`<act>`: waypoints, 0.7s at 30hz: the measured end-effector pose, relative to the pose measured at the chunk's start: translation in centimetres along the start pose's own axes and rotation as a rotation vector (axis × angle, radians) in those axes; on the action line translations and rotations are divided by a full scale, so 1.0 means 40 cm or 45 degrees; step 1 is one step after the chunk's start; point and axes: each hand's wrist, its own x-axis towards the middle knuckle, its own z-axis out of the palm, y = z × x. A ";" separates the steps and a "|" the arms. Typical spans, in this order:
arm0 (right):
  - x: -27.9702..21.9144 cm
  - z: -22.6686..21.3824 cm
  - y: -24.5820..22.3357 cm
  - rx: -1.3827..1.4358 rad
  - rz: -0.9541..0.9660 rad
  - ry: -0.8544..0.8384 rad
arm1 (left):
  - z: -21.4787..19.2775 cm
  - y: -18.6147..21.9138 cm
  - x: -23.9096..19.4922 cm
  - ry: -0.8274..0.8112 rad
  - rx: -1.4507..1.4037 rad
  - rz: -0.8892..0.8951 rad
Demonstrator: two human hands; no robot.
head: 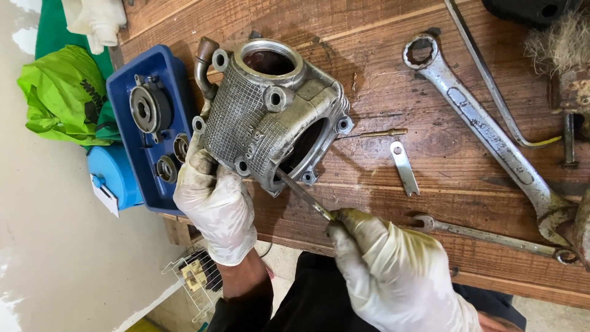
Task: Disassembling a motorcycle engine cylinder head by using a tool to push out valve pins and then removing them by hand.
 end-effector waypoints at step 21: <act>0.022 -0.030 -0.004 -0.583 -0.267 -0.193 | -0.024 -0.054 -0.041 -0.067 0.218 0.084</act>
